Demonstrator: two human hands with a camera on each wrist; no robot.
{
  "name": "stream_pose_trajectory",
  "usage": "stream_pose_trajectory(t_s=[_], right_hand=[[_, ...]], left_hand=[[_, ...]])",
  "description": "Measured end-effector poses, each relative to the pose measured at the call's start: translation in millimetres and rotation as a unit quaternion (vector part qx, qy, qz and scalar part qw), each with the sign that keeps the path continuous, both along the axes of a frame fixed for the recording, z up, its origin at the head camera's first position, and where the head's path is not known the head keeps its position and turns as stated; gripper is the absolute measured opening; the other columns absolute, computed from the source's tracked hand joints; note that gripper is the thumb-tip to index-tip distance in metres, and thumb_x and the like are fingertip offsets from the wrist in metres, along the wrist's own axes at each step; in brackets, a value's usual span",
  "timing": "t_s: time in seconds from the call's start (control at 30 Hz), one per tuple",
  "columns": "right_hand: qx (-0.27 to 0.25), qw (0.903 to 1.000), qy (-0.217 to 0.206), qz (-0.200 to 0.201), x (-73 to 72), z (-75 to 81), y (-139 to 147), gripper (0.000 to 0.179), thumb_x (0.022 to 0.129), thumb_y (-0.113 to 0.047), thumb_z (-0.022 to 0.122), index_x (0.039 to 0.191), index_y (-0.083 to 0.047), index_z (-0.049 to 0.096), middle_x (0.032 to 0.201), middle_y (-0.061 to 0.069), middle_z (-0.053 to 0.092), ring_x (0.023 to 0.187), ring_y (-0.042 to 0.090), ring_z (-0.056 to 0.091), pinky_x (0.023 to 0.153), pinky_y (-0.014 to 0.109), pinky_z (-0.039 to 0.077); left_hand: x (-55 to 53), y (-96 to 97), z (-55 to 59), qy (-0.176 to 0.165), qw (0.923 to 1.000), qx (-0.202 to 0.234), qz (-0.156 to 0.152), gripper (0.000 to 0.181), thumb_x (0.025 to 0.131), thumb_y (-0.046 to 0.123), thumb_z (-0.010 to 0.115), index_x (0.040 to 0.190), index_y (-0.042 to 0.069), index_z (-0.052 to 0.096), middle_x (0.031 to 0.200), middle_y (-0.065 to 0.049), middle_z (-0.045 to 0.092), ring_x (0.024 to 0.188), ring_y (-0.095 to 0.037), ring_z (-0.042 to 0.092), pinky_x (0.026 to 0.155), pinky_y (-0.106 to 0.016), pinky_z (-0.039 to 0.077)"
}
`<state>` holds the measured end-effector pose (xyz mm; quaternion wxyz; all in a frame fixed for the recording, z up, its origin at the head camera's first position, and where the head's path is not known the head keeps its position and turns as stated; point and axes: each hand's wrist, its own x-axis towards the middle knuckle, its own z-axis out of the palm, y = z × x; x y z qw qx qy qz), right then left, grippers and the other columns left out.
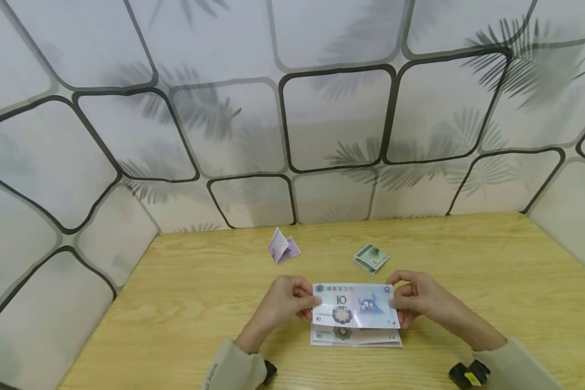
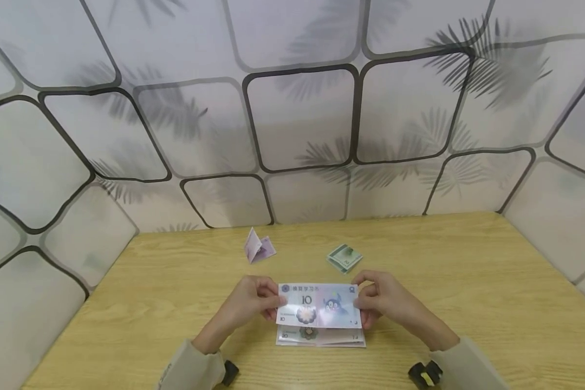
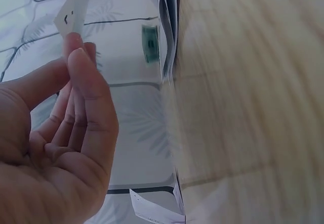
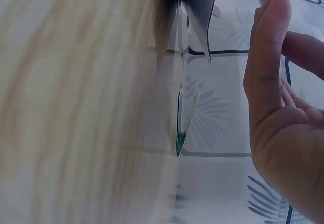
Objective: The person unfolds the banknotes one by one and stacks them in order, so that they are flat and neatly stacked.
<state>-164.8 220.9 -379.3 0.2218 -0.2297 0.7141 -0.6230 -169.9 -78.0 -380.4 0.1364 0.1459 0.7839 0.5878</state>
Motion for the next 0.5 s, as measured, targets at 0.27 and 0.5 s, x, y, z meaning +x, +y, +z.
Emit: stream_pose_trajectory(t_s=[0.27, 0.5], right_hand=[[0.016, 0.9996, 0.014, 0.018, -1.3, -2.3, 4.0, 0.039, 0.088, -0.003, 0.056, 0.117, 0.013, 0.036, 0.068, 0.013, 0.061, 0.054, 0.016, 0.06, 0.048, 0.039, 0.053], [0.056, 0.9984, 0.003, 0.006, -0.9, -4.4, 4.4, 0.04, 0.087, -0.005, 0.058, 0.116, 0.013, 0.037, 0.066, 0.012, 0.06, 0.052, 0.015, 0.059, 0.047, 0.037, 0.053]], left_hand=[[2.4, 0.4, 0.5, -0.015, 0.9992, -0.026, -0.025, 0.022, 0.08, -0.003, 0.066, 0.1, -0.01, 0.059, 0.068, -0.01, 0.064, 0.052, -0.018, 0.061, 0.052, -0.034, 0.054], [4.3, 2.6, -0.6, -0.016, 0.9987, -0.03, -0.037, 0.039, 0.08, -0.004, 0.065, 0.115, -0.013, 0.051, 0.07, -0.011, 0.064, 0.054, -0.022, 0.062, 0.053, -0.036, 0.054]])
